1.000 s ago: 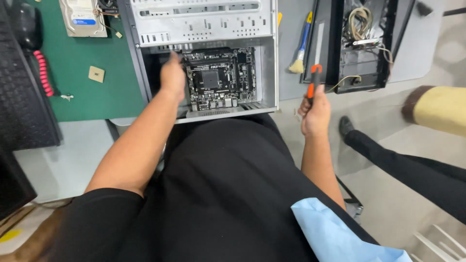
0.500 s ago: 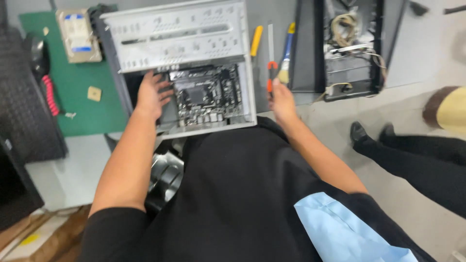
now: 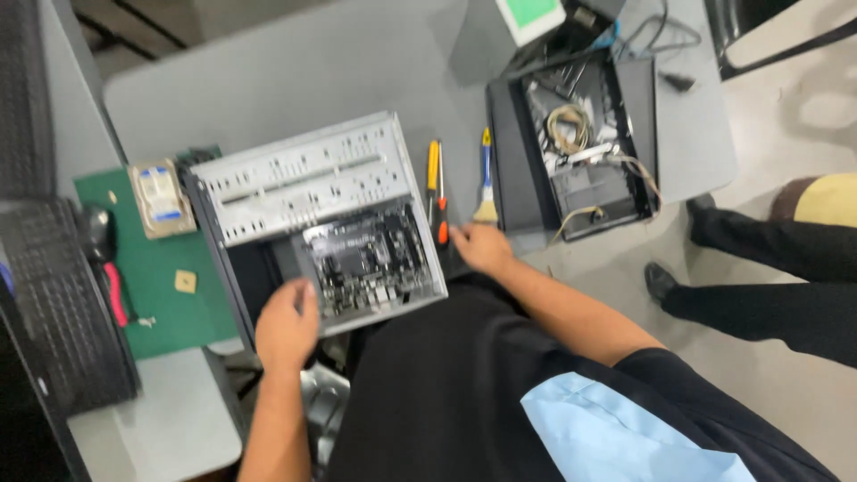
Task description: A person is seen installing a motherboard into a computer chassis, using a screwdriver to fasten it, and then fitting the side panel onto the case.
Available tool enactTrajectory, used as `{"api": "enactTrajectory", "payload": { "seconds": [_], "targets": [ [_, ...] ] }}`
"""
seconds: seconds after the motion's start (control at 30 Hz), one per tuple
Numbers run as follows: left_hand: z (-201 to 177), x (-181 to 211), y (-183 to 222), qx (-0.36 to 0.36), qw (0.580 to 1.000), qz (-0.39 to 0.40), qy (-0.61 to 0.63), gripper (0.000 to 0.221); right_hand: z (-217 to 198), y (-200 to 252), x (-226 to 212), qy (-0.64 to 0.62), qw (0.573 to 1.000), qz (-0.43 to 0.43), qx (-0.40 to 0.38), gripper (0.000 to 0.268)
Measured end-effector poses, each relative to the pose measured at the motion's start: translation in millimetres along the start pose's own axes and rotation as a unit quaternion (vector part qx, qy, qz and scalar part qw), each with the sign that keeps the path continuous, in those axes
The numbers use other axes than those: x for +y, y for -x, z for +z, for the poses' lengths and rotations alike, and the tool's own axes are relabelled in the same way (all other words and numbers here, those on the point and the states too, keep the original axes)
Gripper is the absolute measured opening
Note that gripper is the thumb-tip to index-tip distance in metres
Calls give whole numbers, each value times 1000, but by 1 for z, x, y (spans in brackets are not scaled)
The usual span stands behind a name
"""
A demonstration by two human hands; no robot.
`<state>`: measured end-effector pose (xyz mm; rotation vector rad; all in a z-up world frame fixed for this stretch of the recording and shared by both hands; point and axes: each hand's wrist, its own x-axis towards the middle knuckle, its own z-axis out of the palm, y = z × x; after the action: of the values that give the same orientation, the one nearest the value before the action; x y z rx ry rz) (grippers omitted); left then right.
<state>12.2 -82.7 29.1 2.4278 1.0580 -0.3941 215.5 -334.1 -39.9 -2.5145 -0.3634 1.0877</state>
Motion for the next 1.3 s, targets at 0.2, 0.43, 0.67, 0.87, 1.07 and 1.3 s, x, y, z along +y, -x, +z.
{"api": "enactTrajectory", "payload": {
  "seconds": [0.2, 0.43, 0.67, 0.87, 1.07, 1.3],
  "targets": [
    [-13, 24, 8, 16, 1000, -20, 3, 33, 7, -43, 9, -159, 980, -93, 75, 41],
    [-25, 39, 12, -35, 997, -63, -3, 37, -128, -94, -21, -252, 885, -137, 367, 29],
    [-13, 27, 6, 15, 999, -49, -5, 32, -211, -96, -51, 48, 817, -188, 543, 37],
    [-10, 24, 6, 36, 999, -18, -2, 32, -219, -127, -47, 206, 872, -171, 409, 74],
    [2, 15, 6, 137, 990, 40, 0, 25, -204, -115, -70, 323, 897, -85, 290, 80],
    [3, 14, 8, 168, 984, 64, 5, 20, -202, -115, -54, 246, 905, -140, 318, 76]
  ]
}}
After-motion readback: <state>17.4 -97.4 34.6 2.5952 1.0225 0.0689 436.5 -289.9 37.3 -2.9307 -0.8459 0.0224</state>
